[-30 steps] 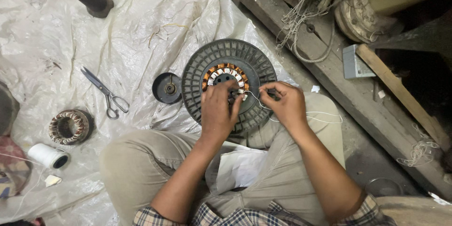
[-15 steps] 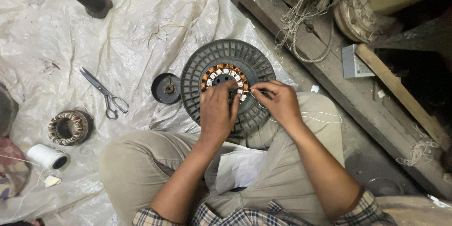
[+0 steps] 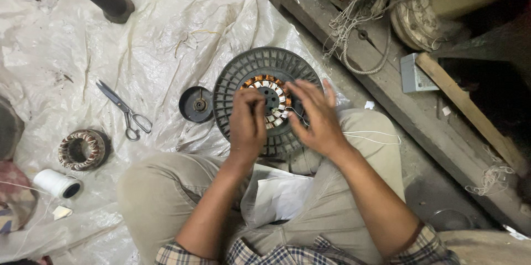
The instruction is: The person sits on the floor and uses a needle and white thread to tie and secure copper windings on a motor stator. The person repeatedly passes the needle through the windings and pulls the thread tight to bundle the coils.
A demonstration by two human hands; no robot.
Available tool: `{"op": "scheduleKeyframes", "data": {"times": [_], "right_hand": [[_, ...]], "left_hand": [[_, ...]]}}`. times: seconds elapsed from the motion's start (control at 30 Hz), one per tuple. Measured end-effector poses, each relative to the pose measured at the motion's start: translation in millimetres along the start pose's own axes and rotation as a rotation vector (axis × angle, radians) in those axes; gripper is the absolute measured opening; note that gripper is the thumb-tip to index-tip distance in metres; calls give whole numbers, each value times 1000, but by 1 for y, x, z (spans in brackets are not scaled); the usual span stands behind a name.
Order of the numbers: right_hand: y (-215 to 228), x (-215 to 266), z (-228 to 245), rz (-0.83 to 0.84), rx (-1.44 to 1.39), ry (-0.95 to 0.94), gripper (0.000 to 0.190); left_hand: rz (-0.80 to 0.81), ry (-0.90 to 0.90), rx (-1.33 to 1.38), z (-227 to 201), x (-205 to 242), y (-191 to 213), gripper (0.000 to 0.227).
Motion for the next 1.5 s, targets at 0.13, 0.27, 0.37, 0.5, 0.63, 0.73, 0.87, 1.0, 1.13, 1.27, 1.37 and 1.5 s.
{"op": "scheduleKeyframes", "data": {"times": [0.13, 0.27, 0.37, 0.5, 0.63, 0.73, 0.87, 1.0, 1.13, 1.27, 1.37, 1.5], "right_hand": [[-6, 11, -10, 199, -370, -57, 51], [43, 45, -63, 5, -1050, -372, 49], [98, 73, -93, -203, -1385, -235, 43], [148, 118, -124, -460, -1746, -158, 22], [142, 164, -154, -629, -1631, -393, 16], [123, 191, -193, -714, -1411, -682, 29], [108, 203, -239, -791, -1361, -926, 27], [113, 200, -248, -694, -890, -1115, 30], [131, 148, -174, -395, 285, -728, 45], [87, 92, -53, -220, 183, -382, 50], [27, 58, 33, 5, 39, -146, 62], [-17, 37, 60, -95, -19, -98, 55]], "left_hand": [[-217, 101, 401, 23, -4, 34, 13], [-570, 410, 539, 74, -7, 104, 10], [-810, 469, 660, 100, -1, 155, 11], [-903, 456, 706, 112, 6, 169, 14], [-832, 443, 649, 109, 2, 154, 16], [-748, 428, 532, 101, 0, 144, 16], [-583, 508, 460, 97, -10, 125, 21], [-456, 543, 398, 94, -12, 113, 27], [-376, 540, 450, 93, -14, 97, 29], [-275, 450, 408, 75, -9, 72, 27], [-156, 302, 475, 44, 0, 42, 22], [8, 247, 459, 10, 12, 13, 27]]}}
Point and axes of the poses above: each hand's wrist, its own x-axis away from the middle knuckle, its own y-axis out of the back of the hand, z = x × y, the point moved 6 cm from there along -x, towards the middle knuckle, and after that the axes turned 4 degrees about -x, right-handed, at the moved point
